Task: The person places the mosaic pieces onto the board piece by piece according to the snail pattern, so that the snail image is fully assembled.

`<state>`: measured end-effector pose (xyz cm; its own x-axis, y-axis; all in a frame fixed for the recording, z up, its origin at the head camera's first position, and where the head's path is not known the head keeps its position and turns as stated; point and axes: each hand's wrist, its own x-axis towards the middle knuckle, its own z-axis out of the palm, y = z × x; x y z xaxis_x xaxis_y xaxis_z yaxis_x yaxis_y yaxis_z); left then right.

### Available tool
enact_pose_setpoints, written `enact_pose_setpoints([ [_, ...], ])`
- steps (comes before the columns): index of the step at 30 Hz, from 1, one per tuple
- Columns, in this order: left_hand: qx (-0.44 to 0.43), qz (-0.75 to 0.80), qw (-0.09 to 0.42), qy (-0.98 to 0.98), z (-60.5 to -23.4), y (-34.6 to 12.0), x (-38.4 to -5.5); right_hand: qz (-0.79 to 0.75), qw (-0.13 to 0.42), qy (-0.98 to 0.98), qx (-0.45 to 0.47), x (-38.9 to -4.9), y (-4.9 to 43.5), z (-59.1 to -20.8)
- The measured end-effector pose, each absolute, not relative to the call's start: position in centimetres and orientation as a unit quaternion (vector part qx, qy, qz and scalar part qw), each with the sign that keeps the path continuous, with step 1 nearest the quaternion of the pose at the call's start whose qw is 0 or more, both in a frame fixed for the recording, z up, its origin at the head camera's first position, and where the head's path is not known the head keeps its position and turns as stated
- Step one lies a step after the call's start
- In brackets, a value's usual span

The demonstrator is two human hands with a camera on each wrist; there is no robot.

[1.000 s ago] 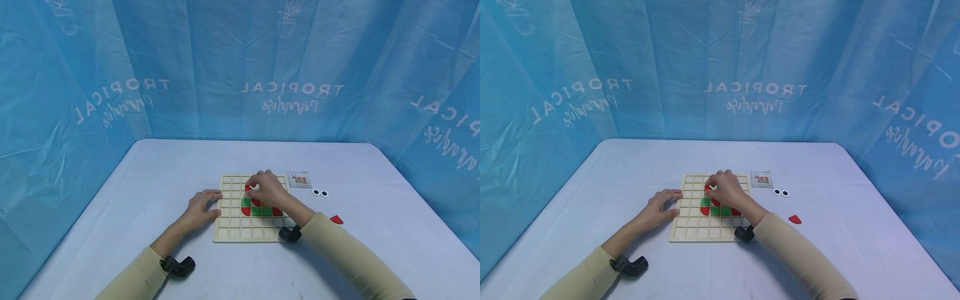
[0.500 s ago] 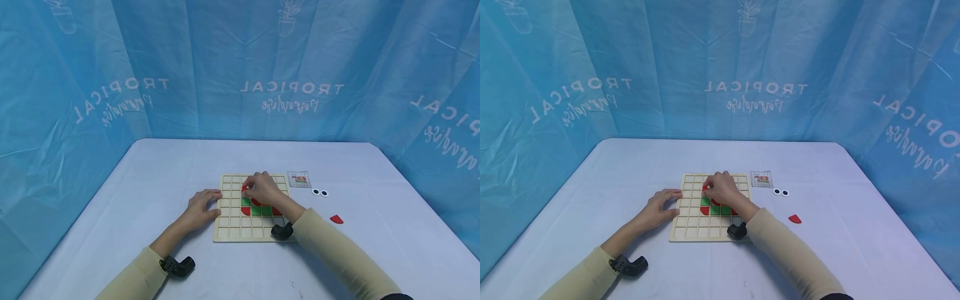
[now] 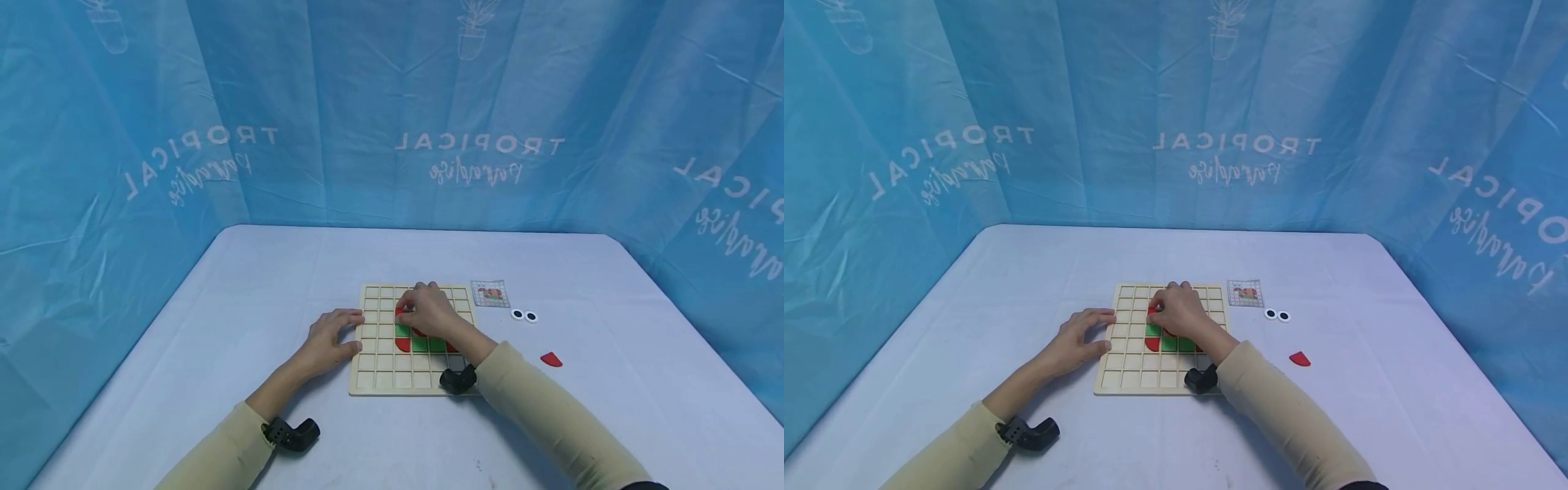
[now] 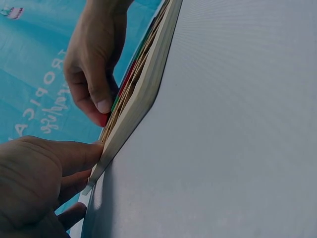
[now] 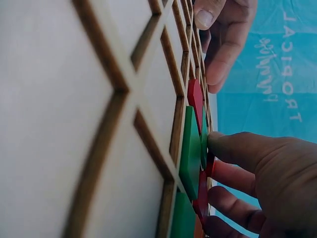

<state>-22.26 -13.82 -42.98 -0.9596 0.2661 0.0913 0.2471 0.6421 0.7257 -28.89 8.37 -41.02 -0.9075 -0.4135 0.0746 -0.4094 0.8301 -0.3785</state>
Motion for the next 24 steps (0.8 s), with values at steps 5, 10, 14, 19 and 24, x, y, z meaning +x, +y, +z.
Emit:
enact_pose_setpoints([
  [5, 0.139, 0.395, 0.012, 0.908, -42.9, -13.8, -22.3, -0.197, 0.008, 0.957, -0.214, -28.7, 8.5, -41.0],
  [10, 0.138, 0.394, 0.01, 0.909, -42.9, -13.8, -22.2, -0.204, 0.007, 0.954, -0.218, -28.7, 8.6, -40.9],
  [14, 0.137, 0.396, 0.012, 0.908, -43.0, -13.7, -22.2, -0.227, 0.014, 0.95, -0.217, -28.4, 8.9, -40.5],
  [19, 0.137, 0.396, 0.012, 0.908, -43.0, -13.7, -22.3, -0.271, 0.018, 0.943, -0.195, -27.6, 10.5, -39.1],
  [24, 0.139, 0.393, 0.008, 0.909, -43.1, -13.7, -22.3, -0.272, 0.005, 0.948, -0.165, -26.5, 13.5, -38.3],
])
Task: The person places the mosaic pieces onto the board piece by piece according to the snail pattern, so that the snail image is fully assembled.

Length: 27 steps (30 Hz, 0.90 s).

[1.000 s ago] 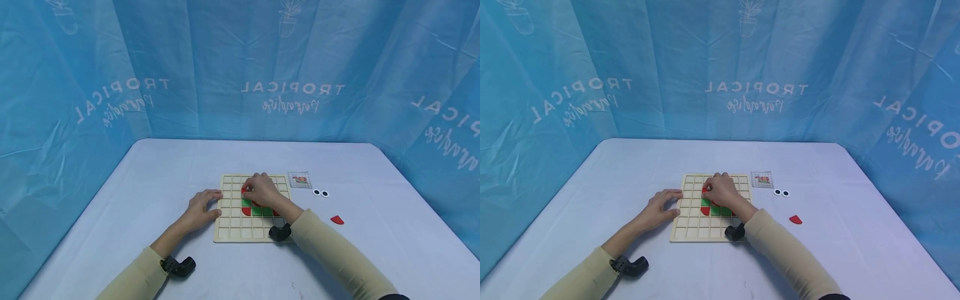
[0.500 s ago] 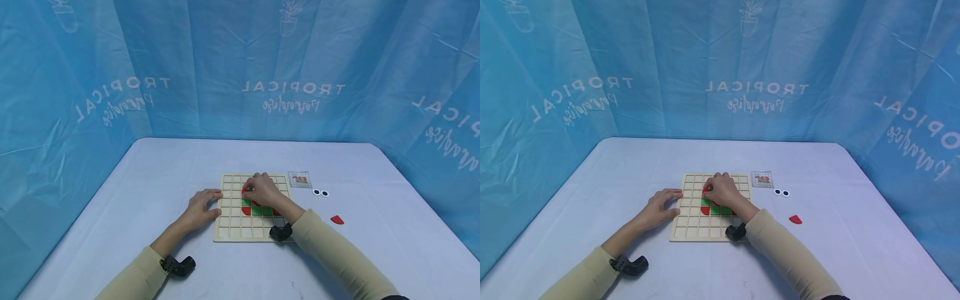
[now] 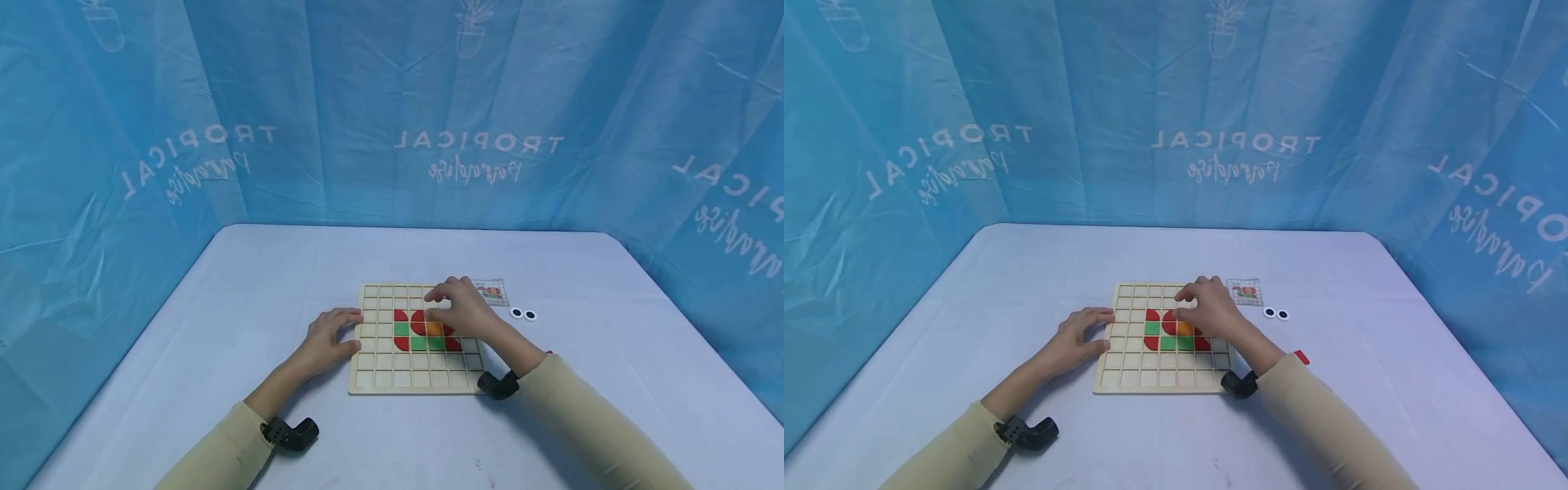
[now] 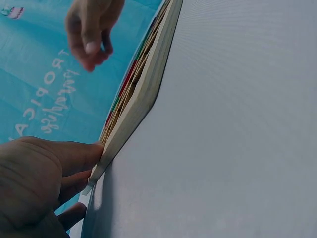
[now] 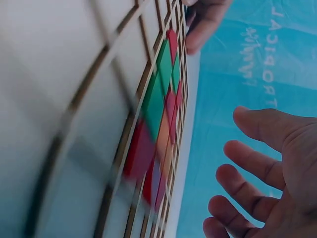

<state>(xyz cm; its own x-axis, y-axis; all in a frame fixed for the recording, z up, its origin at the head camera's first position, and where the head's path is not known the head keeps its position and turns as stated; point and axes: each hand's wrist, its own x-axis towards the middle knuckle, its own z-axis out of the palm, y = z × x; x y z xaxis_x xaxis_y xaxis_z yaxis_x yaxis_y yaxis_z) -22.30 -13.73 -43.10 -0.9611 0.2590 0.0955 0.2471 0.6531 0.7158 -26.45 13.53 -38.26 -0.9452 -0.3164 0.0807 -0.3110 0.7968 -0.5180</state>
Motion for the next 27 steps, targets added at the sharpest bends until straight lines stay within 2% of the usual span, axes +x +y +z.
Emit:
enact_pose_setpoints([
  [7, 0.137, 0.394, 0.008, 0.909, -43.1, -13.8, -22.3, -0.264, -0.03, 0.955, -0.132, -24.4, 19.1, -38.8],
  [15, 0.136, 0.392, 0.006, 0.91, -43.1, -13.8, -22.3, -0.245, -0.026, 0.966, -0.075, -22.5, 25.6, -39.5],
  [27, 0.125, 0.393, 0.015, 0.911, -43.1, -13.6, -22.4, -0.216, -0.018, 0.973, -0.077, -20.8, 32.3, -40.6],
])
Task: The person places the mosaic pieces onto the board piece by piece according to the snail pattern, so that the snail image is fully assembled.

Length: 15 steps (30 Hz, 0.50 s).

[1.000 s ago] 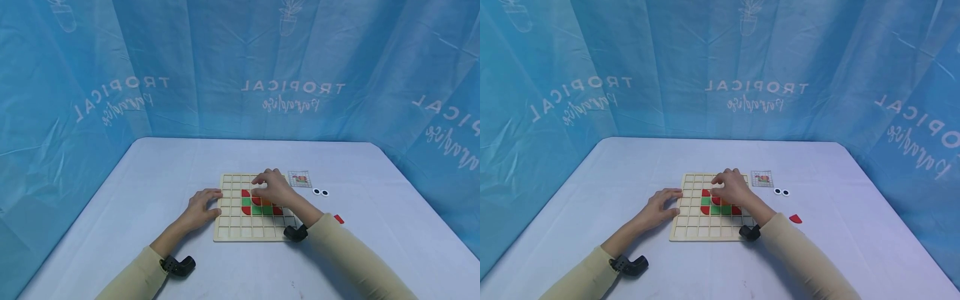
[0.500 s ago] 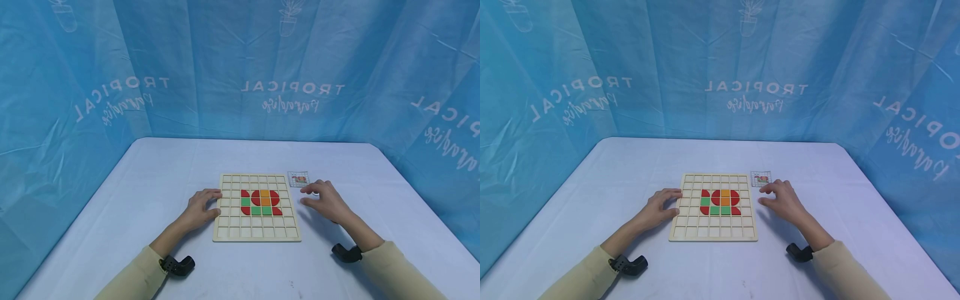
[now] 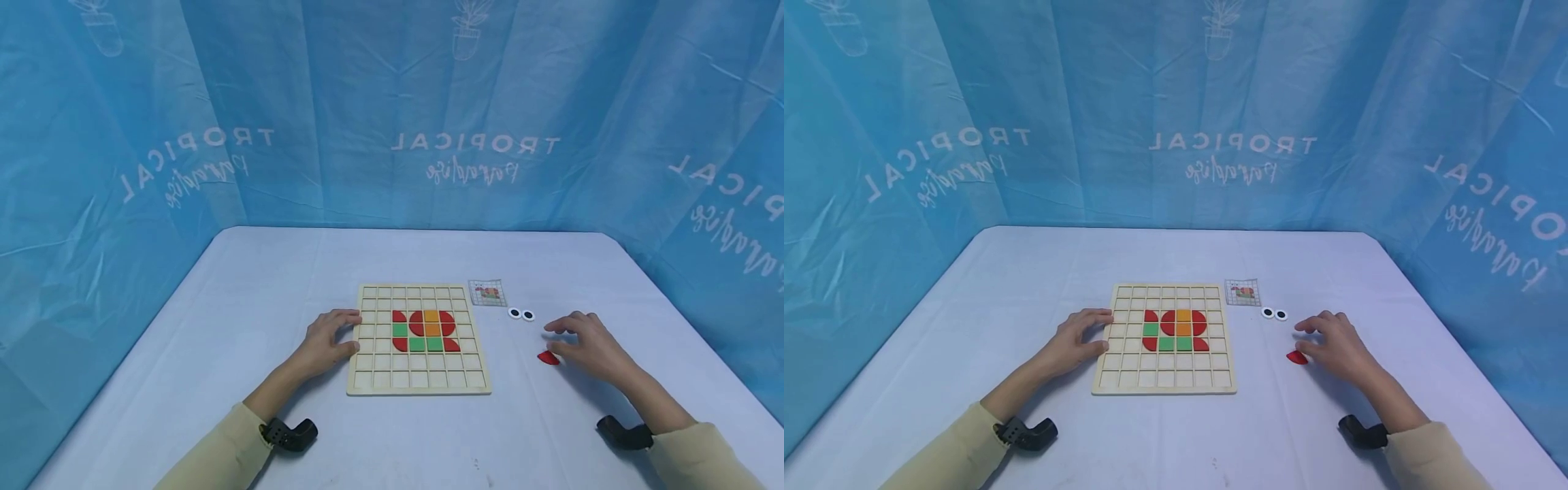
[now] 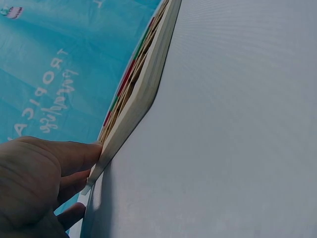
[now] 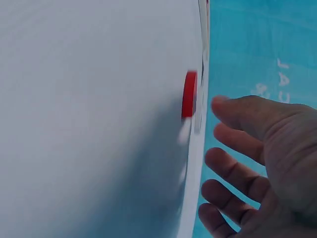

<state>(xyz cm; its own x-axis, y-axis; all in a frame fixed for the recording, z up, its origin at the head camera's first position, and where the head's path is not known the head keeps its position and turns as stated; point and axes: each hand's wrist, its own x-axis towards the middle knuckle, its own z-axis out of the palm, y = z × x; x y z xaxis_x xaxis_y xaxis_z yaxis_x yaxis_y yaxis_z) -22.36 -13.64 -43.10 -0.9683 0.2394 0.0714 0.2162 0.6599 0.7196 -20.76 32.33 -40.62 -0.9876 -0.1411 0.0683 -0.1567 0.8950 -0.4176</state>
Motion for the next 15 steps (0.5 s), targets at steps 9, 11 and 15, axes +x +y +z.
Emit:
enact_pose_setpoints([
  [9, 0.125, 0.394, 0.017, 0.91, -43.2, -13.7, -22.4, 0.21, 0.023, -0.971, 0.111, -20.1, 34.5, -41.4],
  [11, 0.125, 0.394, 0.018, 0.91, -43.1, -13.7, -22.4, 0.211, 0.024, -0.97, 0.116, -20.1, 34.5, -41.4],
  [15, 0.124, 0.393, 0.021, 0.911, -43.0, -13.7, -22.3, 0.216, 0.019, -0.968, 0.124, -20.1, 34.1, -41.4],
])
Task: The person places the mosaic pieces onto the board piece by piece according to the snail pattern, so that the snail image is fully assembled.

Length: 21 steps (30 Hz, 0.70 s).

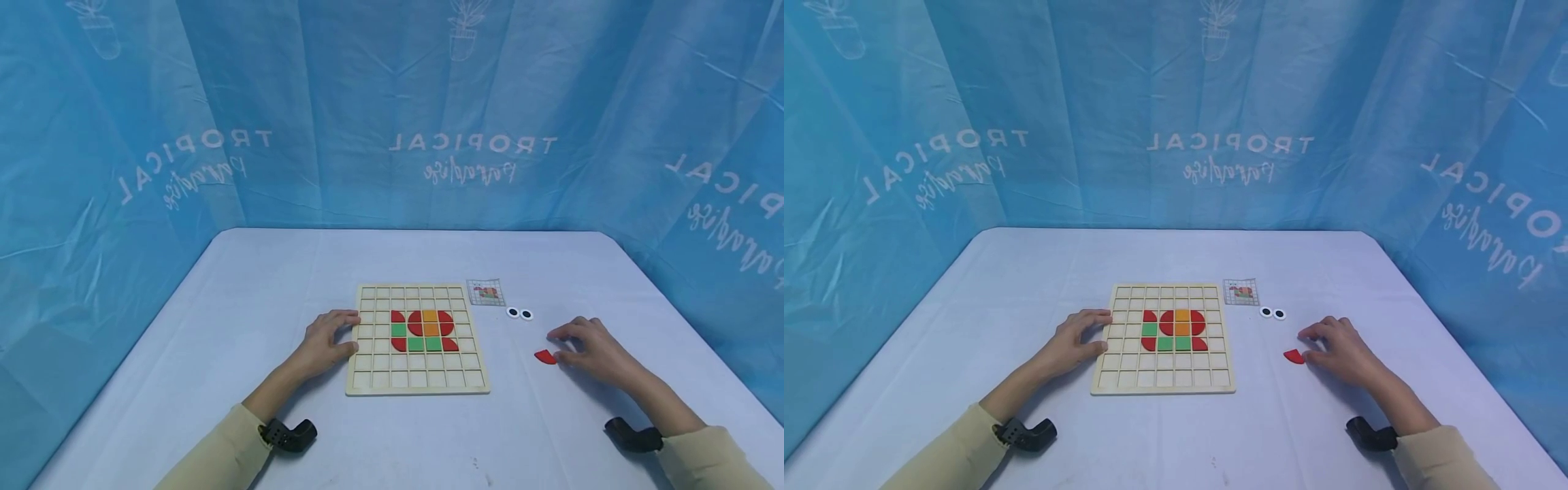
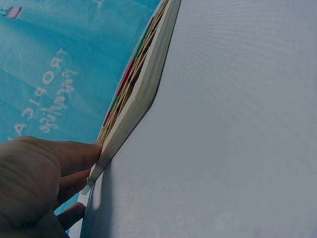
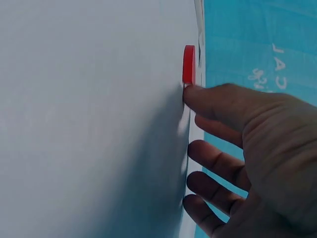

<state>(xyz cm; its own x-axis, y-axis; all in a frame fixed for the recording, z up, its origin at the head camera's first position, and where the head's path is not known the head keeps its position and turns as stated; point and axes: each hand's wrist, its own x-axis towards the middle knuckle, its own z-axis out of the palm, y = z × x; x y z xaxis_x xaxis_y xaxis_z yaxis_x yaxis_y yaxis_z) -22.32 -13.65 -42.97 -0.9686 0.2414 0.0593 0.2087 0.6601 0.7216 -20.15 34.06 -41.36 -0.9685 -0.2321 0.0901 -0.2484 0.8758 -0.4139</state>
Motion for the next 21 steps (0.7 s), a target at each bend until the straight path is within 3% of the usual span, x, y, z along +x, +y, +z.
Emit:
enact_pose_setpoints([
  [21, 0.126, 0.398, 0.017, 0.908, -43.0, -13.6, -22.2, 0.194, -0.025, -0.966, 0.169, -21.7, 28.9, -41.2],
])
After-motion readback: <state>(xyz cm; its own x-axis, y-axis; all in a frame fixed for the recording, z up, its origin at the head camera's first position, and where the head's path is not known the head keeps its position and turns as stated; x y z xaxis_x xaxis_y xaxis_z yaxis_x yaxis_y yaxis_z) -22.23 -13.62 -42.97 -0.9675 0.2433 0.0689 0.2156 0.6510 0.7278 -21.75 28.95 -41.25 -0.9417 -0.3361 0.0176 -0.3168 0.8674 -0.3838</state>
